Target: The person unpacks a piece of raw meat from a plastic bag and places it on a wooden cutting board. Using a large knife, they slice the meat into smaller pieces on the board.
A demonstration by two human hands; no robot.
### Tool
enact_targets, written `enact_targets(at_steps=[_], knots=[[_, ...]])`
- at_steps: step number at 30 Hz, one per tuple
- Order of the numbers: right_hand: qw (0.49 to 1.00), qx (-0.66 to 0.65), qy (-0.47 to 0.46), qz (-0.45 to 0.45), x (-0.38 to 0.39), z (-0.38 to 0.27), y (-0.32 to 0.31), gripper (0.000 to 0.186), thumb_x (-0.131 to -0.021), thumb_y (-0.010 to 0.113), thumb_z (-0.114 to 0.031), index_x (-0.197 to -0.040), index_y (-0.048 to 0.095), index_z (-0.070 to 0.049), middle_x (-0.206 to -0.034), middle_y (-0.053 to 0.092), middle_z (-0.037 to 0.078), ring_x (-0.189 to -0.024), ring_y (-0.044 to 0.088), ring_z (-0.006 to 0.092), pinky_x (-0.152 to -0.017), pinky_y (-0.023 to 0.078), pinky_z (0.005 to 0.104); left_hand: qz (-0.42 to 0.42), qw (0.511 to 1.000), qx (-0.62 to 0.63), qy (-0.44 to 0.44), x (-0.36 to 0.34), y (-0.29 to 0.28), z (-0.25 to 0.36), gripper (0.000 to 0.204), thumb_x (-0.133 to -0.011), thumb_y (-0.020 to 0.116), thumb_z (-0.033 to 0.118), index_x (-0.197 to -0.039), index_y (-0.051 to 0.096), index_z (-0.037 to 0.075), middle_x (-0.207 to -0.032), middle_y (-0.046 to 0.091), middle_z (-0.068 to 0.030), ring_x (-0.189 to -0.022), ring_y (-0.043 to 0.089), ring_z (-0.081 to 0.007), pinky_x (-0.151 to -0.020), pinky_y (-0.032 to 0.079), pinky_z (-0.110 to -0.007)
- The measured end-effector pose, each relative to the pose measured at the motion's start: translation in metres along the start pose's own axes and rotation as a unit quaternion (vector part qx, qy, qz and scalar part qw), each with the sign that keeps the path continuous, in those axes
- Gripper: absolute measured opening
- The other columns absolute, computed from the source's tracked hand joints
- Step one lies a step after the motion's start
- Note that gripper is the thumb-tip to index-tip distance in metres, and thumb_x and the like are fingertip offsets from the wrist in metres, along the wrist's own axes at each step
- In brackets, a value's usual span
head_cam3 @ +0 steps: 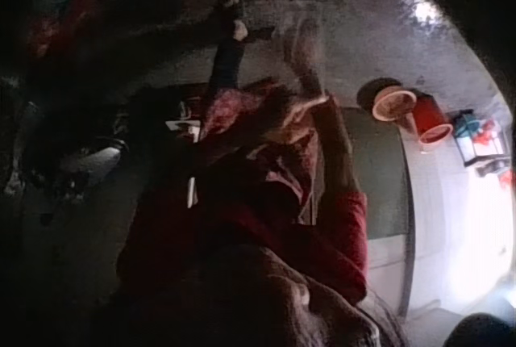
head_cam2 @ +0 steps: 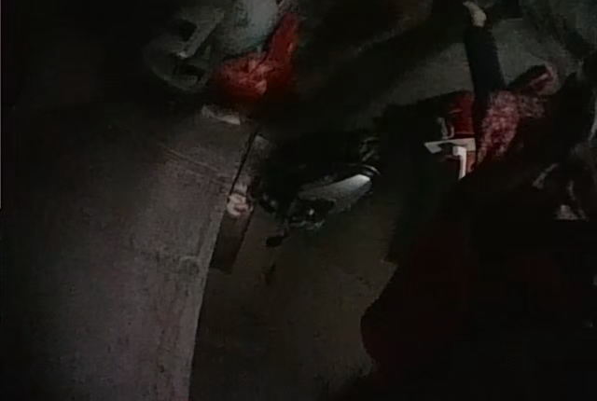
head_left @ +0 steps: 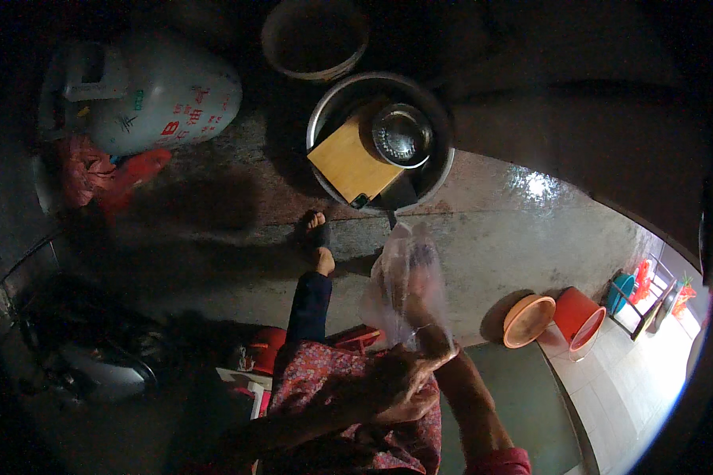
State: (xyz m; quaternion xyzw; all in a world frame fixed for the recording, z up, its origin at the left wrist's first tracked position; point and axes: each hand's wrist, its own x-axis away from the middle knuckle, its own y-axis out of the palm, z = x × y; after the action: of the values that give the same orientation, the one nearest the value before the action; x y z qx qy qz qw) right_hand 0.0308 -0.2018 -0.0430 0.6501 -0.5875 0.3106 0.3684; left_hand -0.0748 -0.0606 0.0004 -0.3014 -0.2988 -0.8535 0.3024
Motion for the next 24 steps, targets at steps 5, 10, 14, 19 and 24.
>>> enact_targets(at_steps=[5, 10, 14, 19, 24], knots=[[1.000, -0.026, 0.007, -0.006, 0.011, 0.001, -0.003, 0.051, -0.093, 0.062, -0.024, -0.137, 0.052, 0.000, -0.134, 0.058, 0.015, -0.123, 0.052, 0.0265, -0.107, 0.038, 0.0381, 0.047, 0.998, 0.042, 0.018, -0.026, -0.021, 0.004, 0.070, -0.074, 0.073, 0.016, -0.137, 0.050, -0.006, -0.097, 0.067, -0.0268, -0.092, 0.066, -0.0391, -0.089, 0.050, -0.046], [0.999, -0.048, 0.015, -0.003, 0.021, -0.001, -0.007, 0.051, -0.093, 0.062, -0.023, -0.138, 0.051, 0.000, -0.134, 0.058, 0.015, -0.124, 0.052, 0.0258, -0.107, 0.038, 0.0376, 0.055, 0.998, 0.036, 0.017, -0.030, -0.033, 0.006, 0.070, -0.074, 0.073, 0.016, -0.137, 0.050, -0.006, -0.097, 0.067, -0.0264, -0.091, 0.066, -0.0389, -0.089, 0.050, -0.046], [0.997, -0.071, 0.022, 0.001, 0.032, 0.000, -0.009, 0.052, -0.094, 0.062, -0.023, -0.138, 0.051, 0.000, -0.135, 0.058, 0.014, -0.124, 0.052, 0.0252, -0.108, 0.038, 0.0373, 0.013, 1.000, -0.023, 0.000, 0.009, -0.001, 0.009, 0.070, -0.074, 0.073, 0.015, -0.137, 0.050, -0.006, -0.096, 0.067, -0.0262, -0.090, 0.066, -0.0387, -0.088, 0.050, -0.046], [0.995, -0.094, 0.026, 0.003, 0.043, 0.000, -0.008, 0.052, -0.094, 0.061, -0.023, -0.139, 0.050, 0.000, -0.135, 0.057, 0.014, -0.124, 0.051, 0.0245, -0.108, 0.037, 0.0369, -0.082, 0.988, -0.134, 0.000, 0.053, 0.053, 0.014, 0.070, -0.074, 0.073, 0.015, -0.137, 0.050, -0.006, -0.095, 0.067, -0.0258, -0.090, 0.066, -0.0384, -0.088, 0.050, -0.046], [0.989, -0.139, 0.047, 0.008, 0.067, 0.007, -0.004, 0.052, -0.095, 0.061, -0.023, -0.140, 0.049, 0.000, -0.136, 0.057, 0.014, -0.124, 0.051, 0.0238, -0.108, 0.037, 0.0364, -0.142, 0.973, -0.183, 0.009, 0.069, 0.078, 0.009, 0.070, -0.073, 0.073, 0.014, -0.137, 0.050, -0.006, -0.095, 0.067, -0.0254, -0.089, 0.066, -0.0382, -0.088, 0.049, -0.046]])
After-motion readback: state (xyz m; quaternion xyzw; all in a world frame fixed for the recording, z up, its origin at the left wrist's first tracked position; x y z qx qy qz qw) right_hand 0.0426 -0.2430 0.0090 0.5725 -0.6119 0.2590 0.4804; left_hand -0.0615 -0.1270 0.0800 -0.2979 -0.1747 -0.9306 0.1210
